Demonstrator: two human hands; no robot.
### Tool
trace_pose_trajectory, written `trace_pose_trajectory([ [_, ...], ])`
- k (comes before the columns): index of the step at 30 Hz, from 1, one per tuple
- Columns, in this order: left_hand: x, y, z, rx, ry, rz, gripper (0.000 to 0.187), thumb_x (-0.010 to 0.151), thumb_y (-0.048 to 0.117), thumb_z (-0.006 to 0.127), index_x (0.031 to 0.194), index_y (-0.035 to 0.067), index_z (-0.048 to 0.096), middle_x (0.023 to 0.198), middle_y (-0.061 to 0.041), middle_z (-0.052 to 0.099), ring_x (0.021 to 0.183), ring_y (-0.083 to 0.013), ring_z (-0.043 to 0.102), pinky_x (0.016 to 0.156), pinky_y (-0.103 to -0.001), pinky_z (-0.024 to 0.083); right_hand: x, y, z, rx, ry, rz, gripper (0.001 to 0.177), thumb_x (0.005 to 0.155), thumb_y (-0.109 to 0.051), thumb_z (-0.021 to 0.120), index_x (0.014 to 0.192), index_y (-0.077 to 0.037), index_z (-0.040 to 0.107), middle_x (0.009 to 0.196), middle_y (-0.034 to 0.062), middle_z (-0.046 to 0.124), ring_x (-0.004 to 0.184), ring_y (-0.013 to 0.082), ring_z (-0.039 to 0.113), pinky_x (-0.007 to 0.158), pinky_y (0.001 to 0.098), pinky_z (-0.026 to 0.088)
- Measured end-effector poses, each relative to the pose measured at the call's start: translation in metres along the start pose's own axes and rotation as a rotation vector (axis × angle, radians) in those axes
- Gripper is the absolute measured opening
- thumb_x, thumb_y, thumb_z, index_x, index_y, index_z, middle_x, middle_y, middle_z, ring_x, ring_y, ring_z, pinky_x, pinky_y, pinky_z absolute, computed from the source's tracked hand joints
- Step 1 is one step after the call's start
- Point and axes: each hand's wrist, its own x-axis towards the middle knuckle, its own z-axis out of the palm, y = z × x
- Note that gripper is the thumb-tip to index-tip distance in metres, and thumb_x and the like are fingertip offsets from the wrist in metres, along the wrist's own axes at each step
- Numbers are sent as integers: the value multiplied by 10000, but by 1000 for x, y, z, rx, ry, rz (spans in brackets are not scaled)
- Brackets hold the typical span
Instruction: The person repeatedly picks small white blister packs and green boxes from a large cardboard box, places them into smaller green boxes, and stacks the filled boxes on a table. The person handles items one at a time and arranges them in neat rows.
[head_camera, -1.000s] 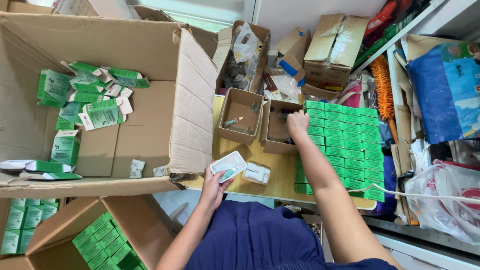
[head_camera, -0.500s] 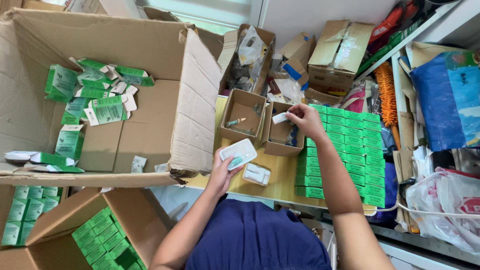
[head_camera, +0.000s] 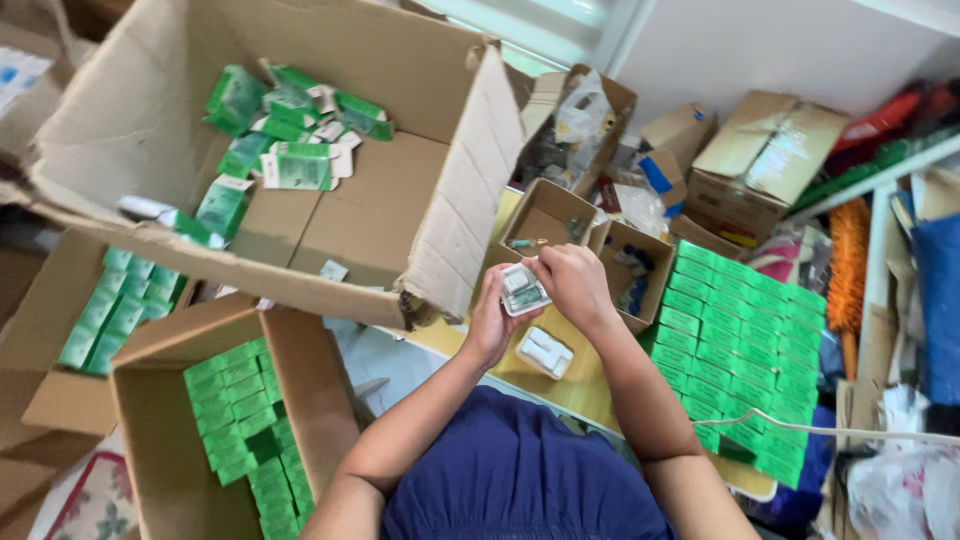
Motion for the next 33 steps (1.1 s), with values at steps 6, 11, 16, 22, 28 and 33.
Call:
trace_pose_trajectory([
  [6,-11,-11,-15,84,114,92,289,1072,261,492,1332,151,430,1250,-79,599,1093,-218,671,850,-406,632,-1,-26,8,-55,49,-115,312,911,-311,746,740,-76,633,720,106,634,737,319,635,710,458,472],
  [11,-30,-16,-31,106,216,176,207,1081,218,503,1272,152,462,1196,-58,611,1034,-177,693,787,-387,652,-6,-43,-12,257,-127,-243,277,759,-178,818,999,-59,749,871,98,643,874,300,611,796,431,489],
  [16,-51,-24,-45,144,318,288,153,1067,232,531,1171,134,478,1030,-30,602,896,-138,664,693,-362,630,-20,-59,-5,267,-124,-327,210,787,-139,809,983,-82,761,1038,121,583,1014,322,565,880,424,478],
  [22,-87,-27,-50,204,425,482,149,1070,209,611,1070,70,560,930,-35,599,815,-103,620,668,-293,589,-39,-61,15,356,-196,-296,361,827,-141,822,1079,-3,602,1077,165,568,1007,341,571,873,426,482],
  [28,-115,-35,-41,140,513,378,167,1031,265,595,1042,101,567,904,-12,621,799,-86,650,656,-285,602,-59,-44,46,999,-568,204,398,902,-82,701,1235,-32,491,974,84,699,872,97,678,700,253,568],
  [33,-102,-44,-25,233,370,418,179,1086,224,638,1062,78,537,941,-43,611,833,-126,636,660,-316,599,-70,-21,28,1060,-574,219,278,946,-85,698,1193,-3,599,956,49,701,846,80,659,715,251,550],
])
